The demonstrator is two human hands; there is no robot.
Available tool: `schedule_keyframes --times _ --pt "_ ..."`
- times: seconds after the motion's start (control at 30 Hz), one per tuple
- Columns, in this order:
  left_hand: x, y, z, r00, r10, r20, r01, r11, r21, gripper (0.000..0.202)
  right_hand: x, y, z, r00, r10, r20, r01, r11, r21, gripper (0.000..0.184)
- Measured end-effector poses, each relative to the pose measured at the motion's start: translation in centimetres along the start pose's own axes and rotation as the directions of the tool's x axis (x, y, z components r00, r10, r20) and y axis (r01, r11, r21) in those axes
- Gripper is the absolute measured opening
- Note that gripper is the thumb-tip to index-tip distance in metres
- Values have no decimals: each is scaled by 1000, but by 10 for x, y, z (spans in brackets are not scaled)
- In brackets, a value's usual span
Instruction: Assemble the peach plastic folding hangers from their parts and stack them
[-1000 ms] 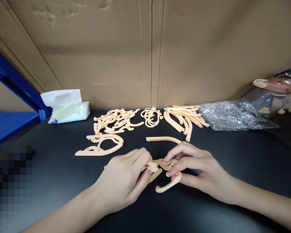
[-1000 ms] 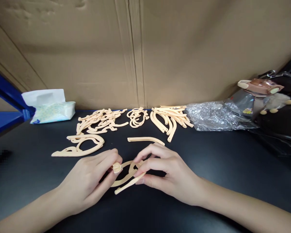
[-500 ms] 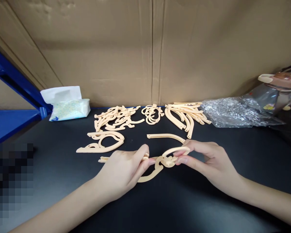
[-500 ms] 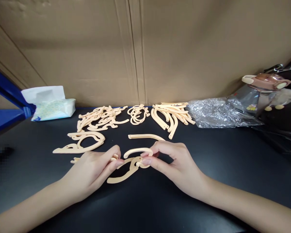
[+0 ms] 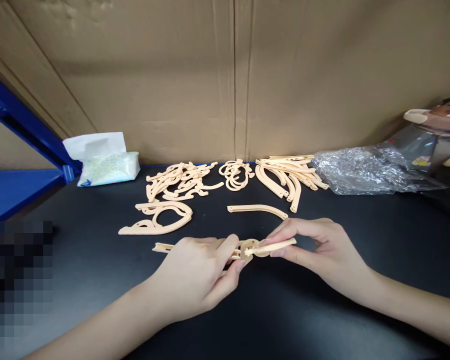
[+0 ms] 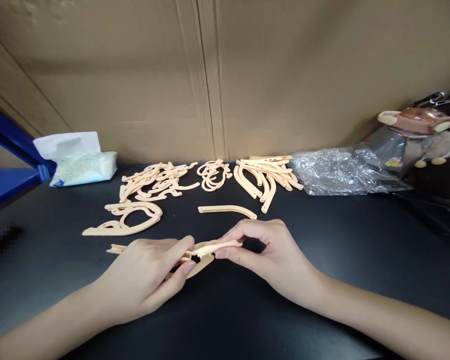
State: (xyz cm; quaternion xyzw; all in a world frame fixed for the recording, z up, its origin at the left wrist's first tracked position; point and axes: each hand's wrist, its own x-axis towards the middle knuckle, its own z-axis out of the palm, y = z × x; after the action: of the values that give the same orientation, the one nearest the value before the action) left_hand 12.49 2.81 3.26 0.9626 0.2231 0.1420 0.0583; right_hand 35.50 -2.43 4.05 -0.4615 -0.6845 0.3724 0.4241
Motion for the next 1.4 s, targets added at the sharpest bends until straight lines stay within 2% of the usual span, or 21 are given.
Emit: schedule_keyframes --times 0.13,0.3,0.43,0.53,0.6,0.77,0.87,1.0,1.07,1.23,1.4 --pt "0 -2 0 1000 25 -12 -26 998 -49 15 -1 0 0 1000 4 5 -4 1000 -3 8" --pt "3 -6 -1 1000 25 -5 -25 998 -64 20 2 2 1 996 70 -63 -67 997 40 10" --pt "3 -11 4 997 -73 1 73 993 -91 25 10 13 2 979 194 -60 -175 956 236 13" --pt "3 -15 10 984 -163 -66 145 963 -226 19 15 23 3 964 265 -28 -238 903 359 15" --pt "4 -17 12 979 -173 -111 138 952 -272 16 18 27 3 956 293 -21 -262 881 393 22" --pt "8 -20 13 984 -118 -137 91 978 -186 16 21 30 3 944 324 -71 -270 875 401 42" --pt "11 -18 16 987 -107 -122 73 965 -253 17 22 28 4 939 335 -79 -277 872 404 54" --pt "11 -14 21 983 -164 -81 104 867 -487 15 23 28 5 937 342 -69 -286 866 410 53" --pt "11 -13 22 981 -187 -52 128 823 -554 9 23 28 5 939 340 -58 -289 867 407 51" --pt "11 -11 19 980 -198 -28 157 850 -503 9 24 29 4 941 334 -47 -294 880 374 50" --pt "11 -12 19 985 -168 -46 117 834 -539 6 25 28 4 941 336 -43 -304 894 328 53"
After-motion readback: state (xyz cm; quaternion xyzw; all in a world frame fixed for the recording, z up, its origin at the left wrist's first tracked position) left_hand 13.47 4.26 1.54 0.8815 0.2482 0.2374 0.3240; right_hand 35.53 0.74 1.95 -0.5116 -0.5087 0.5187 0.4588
